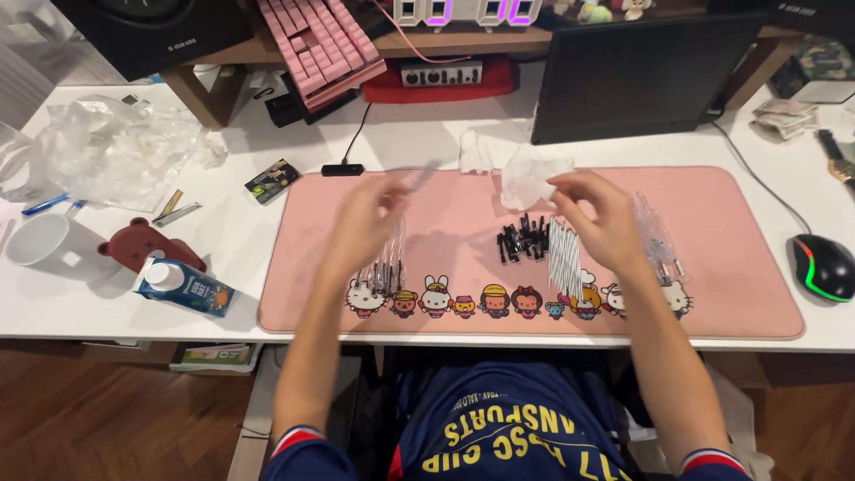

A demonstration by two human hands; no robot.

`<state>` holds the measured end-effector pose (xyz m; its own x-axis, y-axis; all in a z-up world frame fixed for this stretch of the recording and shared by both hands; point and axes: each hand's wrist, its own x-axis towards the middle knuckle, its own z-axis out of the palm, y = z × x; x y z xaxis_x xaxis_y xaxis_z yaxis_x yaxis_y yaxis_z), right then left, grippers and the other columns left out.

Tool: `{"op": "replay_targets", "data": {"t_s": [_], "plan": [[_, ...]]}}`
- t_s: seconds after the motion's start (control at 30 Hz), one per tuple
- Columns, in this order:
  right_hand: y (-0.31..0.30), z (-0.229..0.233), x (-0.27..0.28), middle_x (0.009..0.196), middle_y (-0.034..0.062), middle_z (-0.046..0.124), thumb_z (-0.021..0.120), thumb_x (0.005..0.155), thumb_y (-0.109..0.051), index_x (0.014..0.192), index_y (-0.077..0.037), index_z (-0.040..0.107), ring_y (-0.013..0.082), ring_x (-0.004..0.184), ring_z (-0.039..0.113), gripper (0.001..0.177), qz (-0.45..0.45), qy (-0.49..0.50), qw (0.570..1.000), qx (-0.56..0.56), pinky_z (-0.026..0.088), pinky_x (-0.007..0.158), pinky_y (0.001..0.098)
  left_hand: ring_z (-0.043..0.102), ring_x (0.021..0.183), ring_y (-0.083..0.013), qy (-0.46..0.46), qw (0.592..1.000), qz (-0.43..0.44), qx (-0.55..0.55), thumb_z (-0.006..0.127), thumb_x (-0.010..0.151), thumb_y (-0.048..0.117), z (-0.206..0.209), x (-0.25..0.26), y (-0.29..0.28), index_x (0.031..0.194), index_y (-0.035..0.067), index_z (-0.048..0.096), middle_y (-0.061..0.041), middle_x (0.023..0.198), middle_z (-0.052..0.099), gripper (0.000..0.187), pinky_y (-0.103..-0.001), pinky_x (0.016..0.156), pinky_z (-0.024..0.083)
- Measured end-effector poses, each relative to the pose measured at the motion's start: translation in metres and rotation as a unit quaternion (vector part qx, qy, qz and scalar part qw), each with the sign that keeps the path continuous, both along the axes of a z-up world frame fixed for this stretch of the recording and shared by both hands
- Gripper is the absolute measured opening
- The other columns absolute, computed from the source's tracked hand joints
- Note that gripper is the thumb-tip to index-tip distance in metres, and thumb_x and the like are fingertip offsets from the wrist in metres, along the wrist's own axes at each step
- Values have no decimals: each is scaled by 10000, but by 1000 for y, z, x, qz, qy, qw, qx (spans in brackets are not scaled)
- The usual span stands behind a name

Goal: Assembling pens by inserting ink refills into clear plastic barrels on a desk.

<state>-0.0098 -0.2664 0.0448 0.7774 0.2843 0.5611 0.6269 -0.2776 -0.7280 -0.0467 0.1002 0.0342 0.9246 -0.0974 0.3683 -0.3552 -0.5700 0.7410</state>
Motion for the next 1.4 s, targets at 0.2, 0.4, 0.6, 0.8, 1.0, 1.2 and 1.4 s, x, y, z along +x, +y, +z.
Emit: {"op": "replay_targets", "data": {"t_s": [0.2,0.4,0.6,0.8,1.0,1.2,1.4], "plan": [[-20,8,-33,843,101,736,763,995,3,1189,-43,796,248,767,675,202,-18,-61,996,-57,573,842,405,752,966,-285,-170,933,59,311,720,966,43,-13,-24,61,1121,109,689,-66,985,709,172,-380,887,591],[-42,5,-40,860,93,743,781,950,34,1199,-60,795,264,772,704,267,-61,-116,979,-156,581,823,409,740,1003,-242,-229,872,17,432,659,974,-11,-73,-31,102,1152,152,686,-57,1045,701,243,-358,890,578],[-77,8,-28,901,106,723,772,972,13,1246,-56,764,279,772,703,283,-158,-109,956,-224,565,769,413,744,1020,-261,-236,889,-9,392,654,977,34,-92,-35,100,1126,129,682,-86,1122,703,179,-354,911,583],[-149,-24,-9,922,104,711,766,1019,-79,1183,-46,759,280,791,702,167,-277,0,915,-293,559,745,416,748,970,-305,-219,918,3,329,630,978,25,-106,-34,90,1122,115,707,-82,1144,721,187,-382,876,594],[-168,-48,4,952,194,766,756,978,-243,1083,0,786,428,943,760,266,-326,156,855,-373,592,839,522,750,987,-298,-231,915,23,329,679,950,19,-72,-31,74,1150,124,737,-67,1156,730,234,-394,898,590],[-166,-51,20,900,196,772,771,955,-256,1017,-7,818,434,910,779,262,-333,179,828,-413,614,806,522,742,1029,-232,-315,910,2,270,774,928,37,-29,-9,10,1105,141,768,-30,1109,746,205,-372,915,559],[-159,-44,25,869,202,783,711,933,-293,979,-38,845,429,868,798,291,-350,190,773,-495,624,762,513,743,948,-202,-341,911,-70,222,766,947,126,-20,14,-63,1061,180,753,-3,1007,728,127,-368,874,559]]}}
